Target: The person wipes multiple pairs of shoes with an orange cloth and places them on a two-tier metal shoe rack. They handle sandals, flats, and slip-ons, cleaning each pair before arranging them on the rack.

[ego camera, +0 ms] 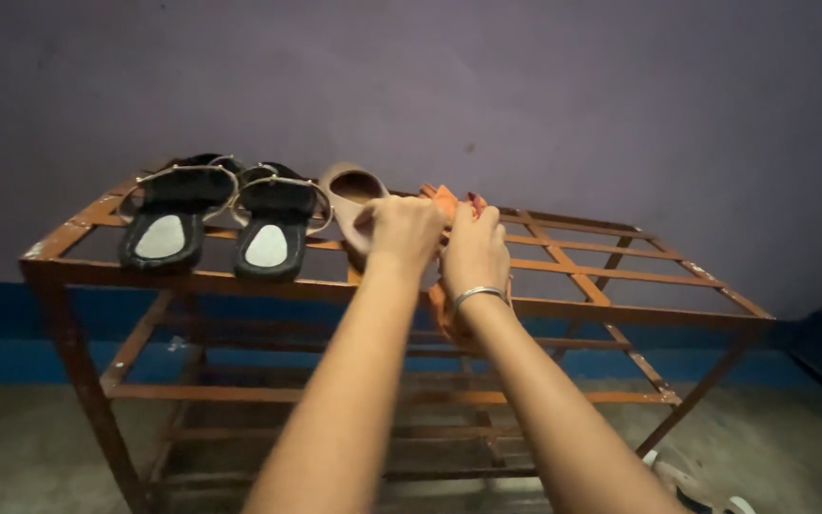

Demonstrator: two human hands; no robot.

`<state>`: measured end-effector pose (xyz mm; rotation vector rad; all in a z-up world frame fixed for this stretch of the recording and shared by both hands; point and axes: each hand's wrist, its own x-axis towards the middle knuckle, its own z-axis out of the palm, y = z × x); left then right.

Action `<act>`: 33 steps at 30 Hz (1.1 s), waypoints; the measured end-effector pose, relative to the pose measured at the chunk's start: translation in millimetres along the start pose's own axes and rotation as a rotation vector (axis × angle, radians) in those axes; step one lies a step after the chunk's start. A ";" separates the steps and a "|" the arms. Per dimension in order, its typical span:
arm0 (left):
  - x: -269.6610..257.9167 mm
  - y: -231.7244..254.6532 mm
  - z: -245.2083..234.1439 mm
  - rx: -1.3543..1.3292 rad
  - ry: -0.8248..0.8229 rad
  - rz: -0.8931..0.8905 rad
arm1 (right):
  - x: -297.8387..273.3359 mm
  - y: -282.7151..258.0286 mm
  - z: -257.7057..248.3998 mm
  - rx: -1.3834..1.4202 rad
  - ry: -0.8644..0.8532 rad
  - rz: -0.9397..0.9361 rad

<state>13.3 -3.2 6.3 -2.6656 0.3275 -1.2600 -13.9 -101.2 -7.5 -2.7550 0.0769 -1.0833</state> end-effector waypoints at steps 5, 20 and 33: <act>-4.8 -18.2 -8.7 -0.093 -0.089 0.036 | -1.6 2.7 5.2 0.005 0.038 0.008; -93.2 -18.5 -86.4 -0.186 0.472 0.244 | -76.9 31.5 -56.2 0.051 0.360 -0.086; -234.4 153.4 -61.8 -0.535 0.175 0.317 | -263.1 231.4 -61.8 -0.086 0.144 0.013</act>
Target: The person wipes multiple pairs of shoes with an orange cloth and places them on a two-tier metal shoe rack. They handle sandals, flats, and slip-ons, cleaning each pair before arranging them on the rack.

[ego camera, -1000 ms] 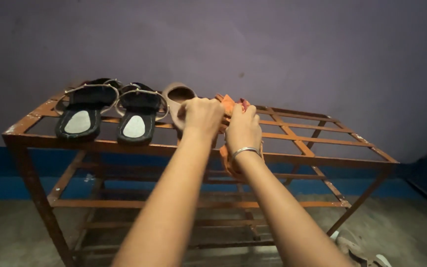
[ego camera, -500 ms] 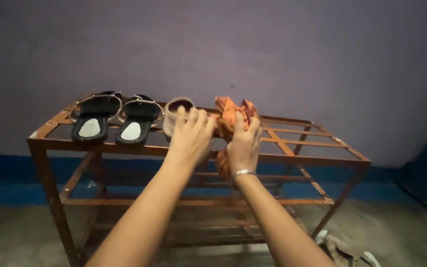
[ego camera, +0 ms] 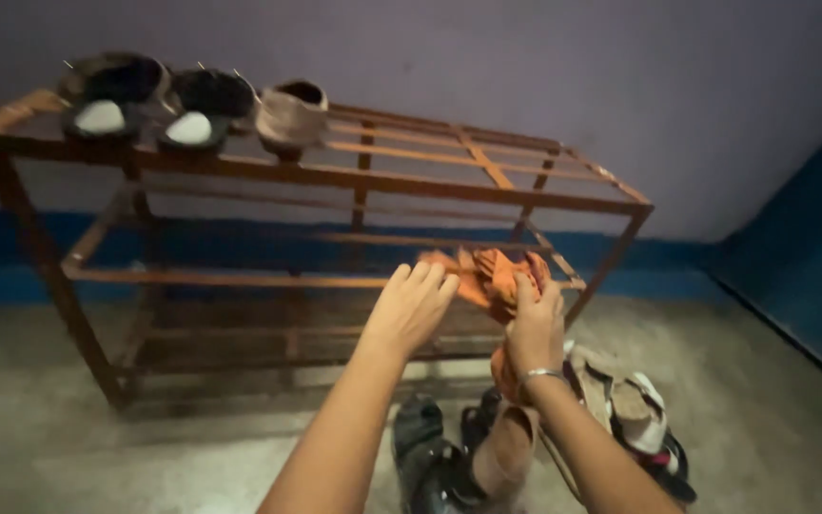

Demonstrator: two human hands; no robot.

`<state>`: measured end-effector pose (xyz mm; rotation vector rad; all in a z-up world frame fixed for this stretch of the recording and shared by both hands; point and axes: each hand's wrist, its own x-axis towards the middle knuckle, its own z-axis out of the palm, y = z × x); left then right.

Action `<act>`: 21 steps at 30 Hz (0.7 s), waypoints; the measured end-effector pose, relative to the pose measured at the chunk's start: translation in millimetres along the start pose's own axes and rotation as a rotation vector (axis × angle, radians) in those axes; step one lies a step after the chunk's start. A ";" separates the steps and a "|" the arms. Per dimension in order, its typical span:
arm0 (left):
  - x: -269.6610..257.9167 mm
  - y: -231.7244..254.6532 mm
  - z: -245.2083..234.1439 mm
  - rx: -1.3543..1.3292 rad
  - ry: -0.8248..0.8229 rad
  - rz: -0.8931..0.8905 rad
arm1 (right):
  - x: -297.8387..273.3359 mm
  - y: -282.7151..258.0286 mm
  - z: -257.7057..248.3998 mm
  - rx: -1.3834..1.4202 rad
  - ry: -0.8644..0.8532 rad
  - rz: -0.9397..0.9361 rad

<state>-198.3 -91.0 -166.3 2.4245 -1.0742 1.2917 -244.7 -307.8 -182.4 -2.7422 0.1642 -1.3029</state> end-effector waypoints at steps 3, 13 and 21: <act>-25.9 38.6 44.4 -0.072 -0.149 -0.087 | -32.4 14.8 -11.5 0.059 -0.062 0.108; -93.0 178.5 173.7 -0.311 -0.435 -0.346 | -129.4 145.1 71.6 -0.102 -0.229 0.393; -149.4 260.1 267.2 -0.293 -0.751 -0.633 | -195.7 221.4 152.2 0.031 -0.565 0.695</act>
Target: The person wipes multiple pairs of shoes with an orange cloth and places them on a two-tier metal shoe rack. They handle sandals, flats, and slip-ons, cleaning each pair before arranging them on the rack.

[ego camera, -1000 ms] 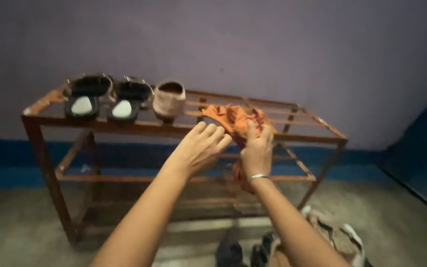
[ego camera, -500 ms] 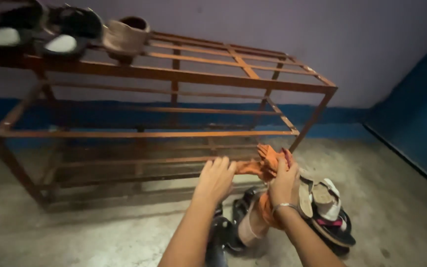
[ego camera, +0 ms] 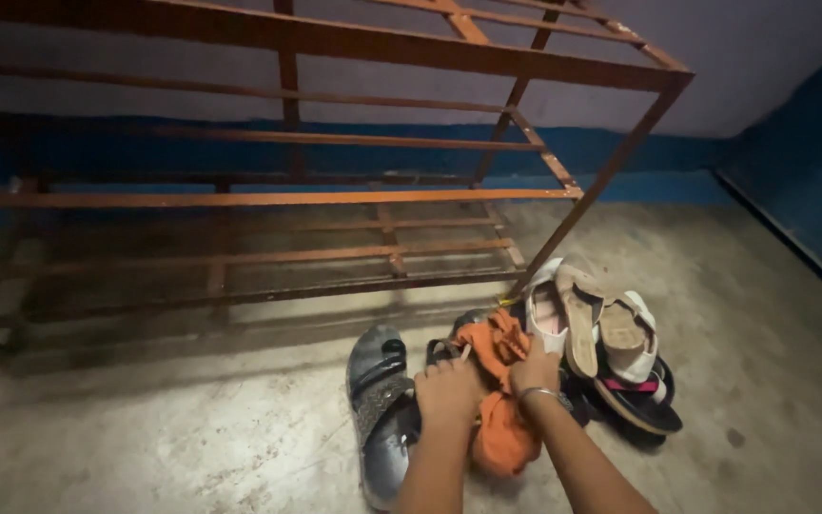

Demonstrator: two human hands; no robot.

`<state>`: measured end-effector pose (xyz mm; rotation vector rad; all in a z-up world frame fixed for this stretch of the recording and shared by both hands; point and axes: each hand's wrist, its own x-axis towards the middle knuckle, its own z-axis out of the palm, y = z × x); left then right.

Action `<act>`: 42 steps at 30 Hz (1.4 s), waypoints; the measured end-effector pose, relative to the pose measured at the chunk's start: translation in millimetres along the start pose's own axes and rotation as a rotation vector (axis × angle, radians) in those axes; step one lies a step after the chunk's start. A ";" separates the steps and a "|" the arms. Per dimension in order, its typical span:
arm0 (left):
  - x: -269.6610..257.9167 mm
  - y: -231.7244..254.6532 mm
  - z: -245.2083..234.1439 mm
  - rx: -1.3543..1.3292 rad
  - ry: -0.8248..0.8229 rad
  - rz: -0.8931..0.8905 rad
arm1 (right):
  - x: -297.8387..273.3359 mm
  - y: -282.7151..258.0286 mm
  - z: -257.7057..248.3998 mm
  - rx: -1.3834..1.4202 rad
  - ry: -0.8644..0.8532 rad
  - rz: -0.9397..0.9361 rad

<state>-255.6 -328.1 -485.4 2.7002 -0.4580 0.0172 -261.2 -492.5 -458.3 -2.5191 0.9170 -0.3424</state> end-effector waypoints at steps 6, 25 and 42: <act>12.4 -16.0 -9.8 -0.144 -0.171 -0.062 | 5.5 14.9 36.5 0.076 -0.087 -0.062; -9.5 -134.1 -184.2 -0.848 -0.129 -0.461 | -44.8 -118.2 -4.1 0.225 0.060 -0.031; -69.7 -248.0 -308.2 -1.212 -0.207 -0.499 | -234.8 -354.1 -104.3 0.291 -0.341 -0.973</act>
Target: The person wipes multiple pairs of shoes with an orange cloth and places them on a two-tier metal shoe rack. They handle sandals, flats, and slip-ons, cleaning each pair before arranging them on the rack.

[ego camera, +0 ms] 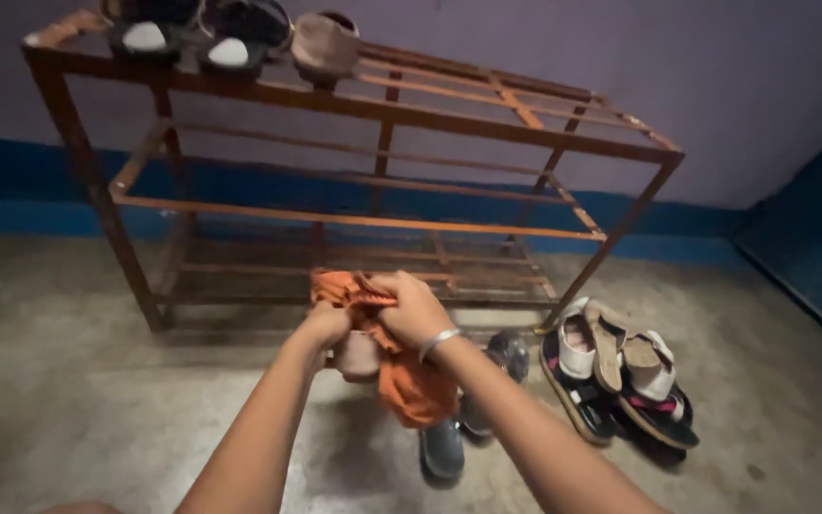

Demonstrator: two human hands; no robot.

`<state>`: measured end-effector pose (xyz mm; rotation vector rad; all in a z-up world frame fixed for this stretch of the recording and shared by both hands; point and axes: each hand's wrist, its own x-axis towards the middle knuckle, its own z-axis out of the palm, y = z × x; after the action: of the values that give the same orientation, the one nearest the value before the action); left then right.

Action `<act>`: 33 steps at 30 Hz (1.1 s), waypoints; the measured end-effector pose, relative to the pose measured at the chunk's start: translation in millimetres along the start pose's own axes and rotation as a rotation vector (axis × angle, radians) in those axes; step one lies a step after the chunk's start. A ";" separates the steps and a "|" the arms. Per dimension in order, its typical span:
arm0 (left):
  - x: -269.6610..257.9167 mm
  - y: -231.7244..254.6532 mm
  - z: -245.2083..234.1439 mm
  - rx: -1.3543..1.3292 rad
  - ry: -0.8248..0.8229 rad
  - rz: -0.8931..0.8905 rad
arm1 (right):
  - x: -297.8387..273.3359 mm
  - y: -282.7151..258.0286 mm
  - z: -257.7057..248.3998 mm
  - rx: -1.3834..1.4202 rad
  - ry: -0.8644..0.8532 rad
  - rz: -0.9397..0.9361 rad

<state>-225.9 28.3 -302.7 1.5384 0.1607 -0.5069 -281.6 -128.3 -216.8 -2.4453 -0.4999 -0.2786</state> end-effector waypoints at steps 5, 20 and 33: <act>-10.2 58.7 -2.9 0.145 0.109 0.285 | -9.4 -28.9 -21.4 -0.227 0.207 0.211; -130.2 217.9 16.8 0.481 0.291 0.514 | 60.1 -41.1 -129.2 -0.295 0.708 0.450; -189.6 364.4 -0.6 -0.152 0.336 0.512 | 129.2 -41.7 -315.2 -0.338 0.924 0.364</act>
<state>-244.8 52.2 107.0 1.4366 0.0561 0.1672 -206.4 -254.2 93.5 -2.3159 0.4173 -1.3168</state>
